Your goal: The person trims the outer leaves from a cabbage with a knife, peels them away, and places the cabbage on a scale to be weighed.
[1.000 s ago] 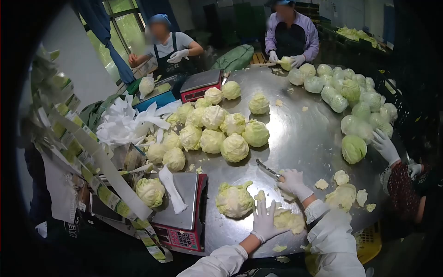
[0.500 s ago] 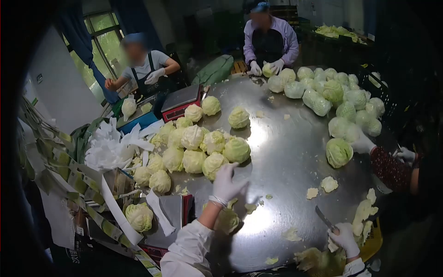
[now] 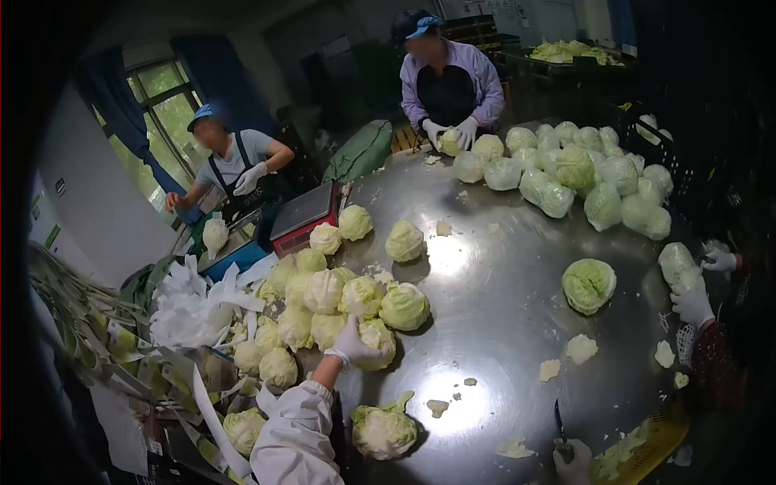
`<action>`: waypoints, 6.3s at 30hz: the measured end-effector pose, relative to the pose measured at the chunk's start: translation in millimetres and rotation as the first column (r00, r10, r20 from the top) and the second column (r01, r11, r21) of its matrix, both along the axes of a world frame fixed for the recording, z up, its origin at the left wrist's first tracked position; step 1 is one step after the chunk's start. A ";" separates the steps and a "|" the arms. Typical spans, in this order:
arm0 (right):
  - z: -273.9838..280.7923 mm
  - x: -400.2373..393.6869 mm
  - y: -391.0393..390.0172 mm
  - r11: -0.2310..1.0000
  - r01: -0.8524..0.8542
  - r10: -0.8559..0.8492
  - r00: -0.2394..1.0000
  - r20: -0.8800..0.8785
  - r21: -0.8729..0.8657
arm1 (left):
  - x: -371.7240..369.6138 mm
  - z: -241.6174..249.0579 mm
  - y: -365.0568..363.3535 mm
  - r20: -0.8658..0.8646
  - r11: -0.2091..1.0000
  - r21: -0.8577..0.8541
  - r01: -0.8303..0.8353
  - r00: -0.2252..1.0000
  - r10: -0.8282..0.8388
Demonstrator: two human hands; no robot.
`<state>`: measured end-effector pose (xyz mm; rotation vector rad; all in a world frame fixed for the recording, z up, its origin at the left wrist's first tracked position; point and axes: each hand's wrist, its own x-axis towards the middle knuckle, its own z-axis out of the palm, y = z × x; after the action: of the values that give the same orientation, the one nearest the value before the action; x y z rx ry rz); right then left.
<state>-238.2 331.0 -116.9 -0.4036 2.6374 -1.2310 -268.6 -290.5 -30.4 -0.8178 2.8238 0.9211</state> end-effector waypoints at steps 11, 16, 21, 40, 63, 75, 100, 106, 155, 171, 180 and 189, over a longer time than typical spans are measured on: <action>-38.7 11.3 6.2 0.769 0.320 -0.281 0.947 0.157 -0.554 | 115.9 111.1 121.1 -0.641 0.831 0.542 0.129 0.702 0.309; -56.7 13.0 13.8 0.719 0.269 -0.250 0.960 0.123 -0.641 | 194.1 145.6 208.4 -0.681 0.698 0.646 0.309 0.647 0.344; -45.6 12.8 12.6 0.730 0.247 -0.252 0.964 0.086 -0.638 | 243.0 109.4 248.0 -0.453 0.227 0.890 0.396 0.711 0.538; -41.2 16.7 16.0 0.698 0.305 -0.207 0.952 0.225 -0.649 | 297.9 13.9 357.0 0.142 -0.356 0.932 0.072 0.830 0.540; 81.2 242.7 66.5 0.869 -0.060 0.190 0.957 0.220 -0.491 | 326.7 -4.3 402.5 0.154 -0.304 0.952 0.019 0.830 0.537; 58.8 207.4 -139.6 0.973 -0.187 0.129 0.926 -0.354 -0.133 | 262.5 -68.1 352.4 -0.116 0.169 0.985 -0.028 0.615 0.780; 50.4 121.6 -89.2 0.960 -0.131 0.075 0.972 -0.224 -0.246 | 243.6 -71.2 357.6 -0.321 0.667 0.727 -0.166 0.777 0.542; 69.3 27.0 -8.6 0.952 0.089 -0.114 0.991 -0.069 -0.293 | 226.1 -21.1 376.9 -0.230 0.520 0.838 -0.166 0.757 0.612; -60.3 -58.3 -13.8 0.964 -0.009 -0.076 0.948 -0.308 -0.265 | 22.2 -21.7 57.7 -0.198 0.925 -0.360 0.121 0.959 -0.203; -59.3 -45.0 -24.1 0.925 -0.043 -0.043 0.976 -0.214 -0.379 | 213.6 -5.3 176.9 -0.220 0.988 -0.059 -0.140 0.968 0.124; -92.2 -25.3 -11.3 0.793 0.060 -0.056 0.998 0.026 -0.606 | 252.9 -11.2 282.1 -0.324 0.867 -0.480 -0.136 0.946 -0.031; -117.0 64.8 4.4 0.856 -0.201 0.156 0.979 -0.133 -0.476 | 254.5 -73.5 237.6 -0.576 0.969 0.234 -0.083 0.791 0.207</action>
<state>-173.4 335.4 -233.9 -0.7809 2.2569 -1.8447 -14.1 -53.0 -103.9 -0.8451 3.1111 1.7314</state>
